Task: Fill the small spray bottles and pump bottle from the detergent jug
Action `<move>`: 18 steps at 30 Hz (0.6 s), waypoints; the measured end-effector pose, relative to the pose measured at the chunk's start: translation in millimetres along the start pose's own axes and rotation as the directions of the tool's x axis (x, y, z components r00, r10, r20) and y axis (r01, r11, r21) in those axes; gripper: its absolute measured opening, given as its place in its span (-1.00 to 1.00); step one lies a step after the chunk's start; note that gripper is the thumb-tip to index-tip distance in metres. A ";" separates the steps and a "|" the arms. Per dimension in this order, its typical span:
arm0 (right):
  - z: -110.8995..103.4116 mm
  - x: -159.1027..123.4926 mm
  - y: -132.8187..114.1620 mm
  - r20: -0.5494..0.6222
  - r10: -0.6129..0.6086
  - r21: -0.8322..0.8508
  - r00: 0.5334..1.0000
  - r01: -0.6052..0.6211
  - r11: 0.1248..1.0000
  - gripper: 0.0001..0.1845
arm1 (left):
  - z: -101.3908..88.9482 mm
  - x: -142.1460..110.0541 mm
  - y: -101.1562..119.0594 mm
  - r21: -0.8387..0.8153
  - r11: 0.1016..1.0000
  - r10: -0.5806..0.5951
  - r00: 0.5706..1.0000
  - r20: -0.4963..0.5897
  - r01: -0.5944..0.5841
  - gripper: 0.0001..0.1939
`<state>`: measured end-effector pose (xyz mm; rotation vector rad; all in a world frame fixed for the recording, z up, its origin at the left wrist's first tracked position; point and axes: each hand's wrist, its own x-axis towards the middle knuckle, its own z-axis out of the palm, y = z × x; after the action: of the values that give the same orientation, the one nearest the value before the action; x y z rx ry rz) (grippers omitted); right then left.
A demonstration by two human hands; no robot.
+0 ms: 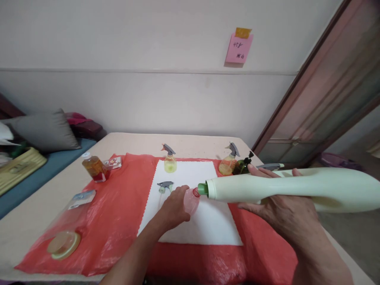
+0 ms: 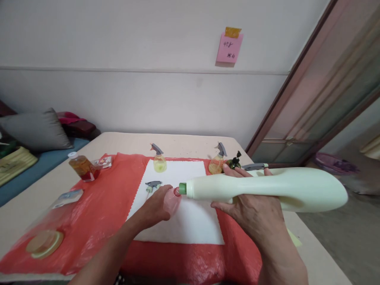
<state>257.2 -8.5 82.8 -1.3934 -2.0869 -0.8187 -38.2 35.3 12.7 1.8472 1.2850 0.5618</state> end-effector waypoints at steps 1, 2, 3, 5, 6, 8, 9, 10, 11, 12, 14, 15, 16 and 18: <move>-0.6 0.5 -0.3 0.001 0.000 0.001 1.000 0.000 1.000 -0.10 | 0.1 -0.1 0.2 0.006 1.000 -0.005 1.000 0.006 0.005 -0.35; -1.1 0.8 -0.4 0.006 0.002 0.003 1.000 -0.002 1.000 -0.10 | 0.3 -0.1 0.3 0.008 1.000 -0.010 1.000 0.012 0.009 -0.34; -1.5 0.9 -0.3 0.012 0.005 0.004 1.000 -0.005 1.000 -0.11 | 0.4 -0.1 0.4 0.009 1.000 -0.013 1.000 0.017 0.013 -0.32; -2.3 0.7 -0.2 0.015 0.002 0.002 1.000 -0.002 1.000 -0.11 | 0.7 0.1 0.1 0.005 1.000 -0.015 1.000 0.021 0.015 -0.30; -2.8 0.6 -0.2 0.015 -0.004 -0.001 1.000 0.004 1.000 -0.11 | 0.9 0.3 -0.2 0.002 1.000 -0.017 1.000 0.020 0.016 -0.29; -3.9 0.9 -0.7 0.023 -0.008 -0.003 1.000 0.008 1.000 -0.11 | 1.2 0.8 -1.3 -0.008 1.000 -0.014 1.000 0.022 0.014 -0.29; -4.5 1.2 -1.2 0.031 -0.005 -0.003 0.999 0.005 1.000 -0.11 | 1.4 1.0 -1.9 -0.012 1.000 -0.011 1.000 0.022 0.011 -0.30; -5.0 1.7 -1.7 0.040 -0.001 -0.002 0.999 0.001 1.000 -0.11 | 1.7 1.3 -2.4 -0.013 1.000 -0.006 1.000 0.021 0.007 -0.32; -5.4 2.2 -2.2 0.038 0.002 -0.002 0.999 -0.002 1.000 -0.12 | 2.0 1.5 -2.9 -0.011 1.000 -0.001 1.000 0.022 0.001 -0.34; -5.7 2.7 -2.6 0.033 0.000 -0.004 0.999 0.000 1.000 -0.12 | 2.3 1.7 -3.2 -0.008 1.000 0.002 1.000 0.020 -0.002 -0.35; -5.7 3.2 -2.7 0.017 -0.011 -0.009 1.000 0.011 1.000 -0.12 | 2.8 1.8 -3.1 0.000 1.000 0.003 1.000 0.018 -0.003 -0.34; -5.5 3.3 -2.6 0.012 -0.015 -0.009 1.000 0.015 1.000 -0.12 | 2.9 1.7 -2.8 0.001 1.000 0.001 1.000 0.021 -0.001 -0.33; -5.3 3.2 -2.3 0.010 -0.017 -0.006 1.000 0.017 1.000 -0.12 | 3.0 1.7 -2.4 -0.001 1.000 -0.004 1.000 0.026 0.004 -0.32; -4.9 3.0 -1.8 0.011 -0.017 -0.002 1.000 0.017 1.000 -0.13 | 3.0 1.4 -1.3 -0.007 1.000 -0.013 0.999 0.032 0.013 -0.29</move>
<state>254.8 -10.6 87.9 -1.3857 -2.1092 -0.8225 -36.2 35.8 9.7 1.8336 1.2711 0.5278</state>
